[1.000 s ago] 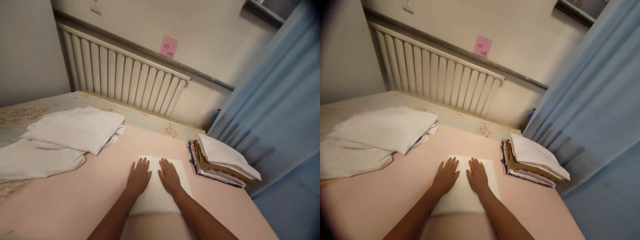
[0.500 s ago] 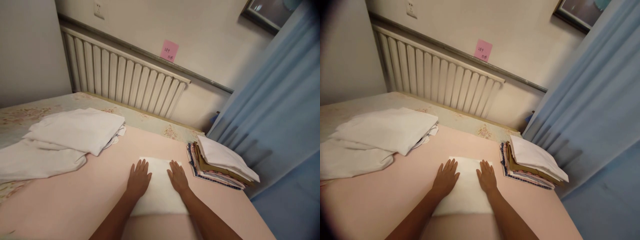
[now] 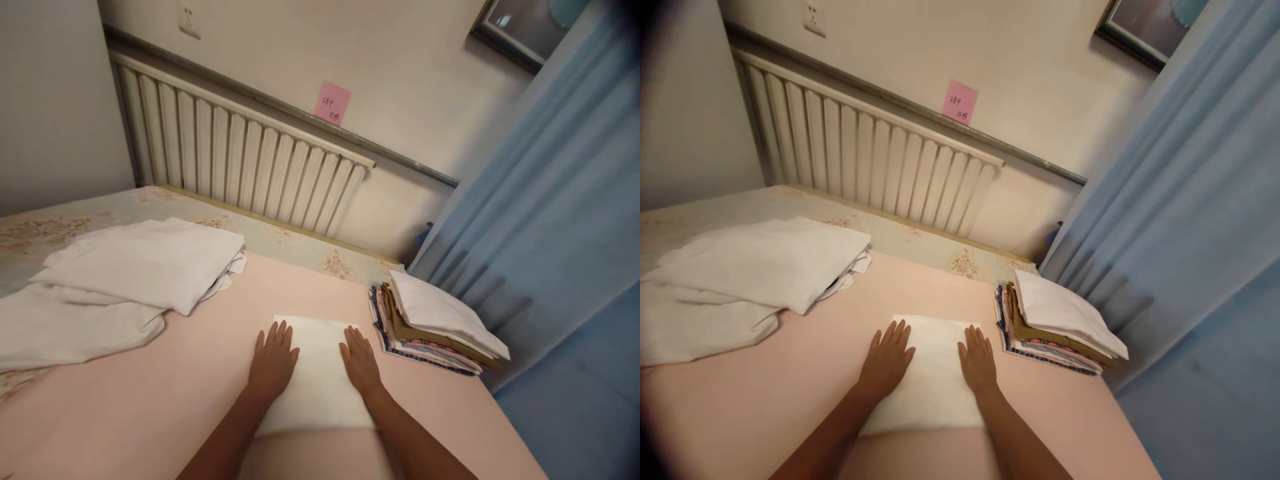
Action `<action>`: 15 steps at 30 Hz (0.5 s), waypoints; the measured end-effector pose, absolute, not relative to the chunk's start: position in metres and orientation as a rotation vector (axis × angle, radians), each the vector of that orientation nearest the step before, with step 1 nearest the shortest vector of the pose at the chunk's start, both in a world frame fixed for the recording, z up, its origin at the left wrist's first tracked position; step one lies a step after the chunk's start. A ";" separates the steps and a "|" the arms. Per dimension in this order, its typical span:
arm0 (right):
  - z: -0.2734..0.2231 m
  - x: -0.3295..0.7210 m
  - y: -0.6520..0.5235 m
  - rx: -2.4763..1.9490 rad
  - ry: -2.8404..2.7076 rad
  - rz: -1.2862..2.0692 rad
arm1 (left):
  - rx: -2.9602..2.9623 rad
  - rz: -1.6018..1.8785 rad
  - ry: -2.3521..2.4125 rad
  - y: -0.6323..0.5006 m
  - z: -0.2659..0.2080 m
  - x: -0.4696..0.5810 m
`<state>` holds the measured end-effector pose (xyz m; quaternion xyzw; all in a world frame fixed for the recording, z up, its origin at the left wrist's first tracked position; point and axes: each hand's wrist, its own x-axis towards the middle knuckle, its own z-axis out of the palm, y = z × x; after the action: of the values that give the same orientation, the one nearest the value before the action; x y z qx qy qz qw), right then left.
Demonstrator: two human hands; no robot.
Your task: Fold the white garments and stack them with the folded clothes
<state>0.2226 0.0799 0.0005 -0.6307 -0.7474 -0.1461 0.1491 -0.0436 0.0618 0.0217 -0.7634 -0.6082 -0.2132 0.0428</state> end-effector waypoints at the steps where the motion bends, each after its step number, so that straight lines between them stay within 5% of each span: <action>1: 0.001 0.223 0.080 -1.815 -2.150 -0.413 | -2.337 -0.649 -1.863 0.062 0.022 -0.044; 15: -0.005 0.236 0.072 -1.770 -2.170 -0.466 | -2.343 -0.688 -1.868 0.062 0.019 -0.043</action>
<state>0.2363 0.0715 -0.0050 -0.6164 -0.7556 -0.1622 0.1508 -0.0433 0.0624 0.0191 -0.7618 -0.6072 -0.2235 0.0334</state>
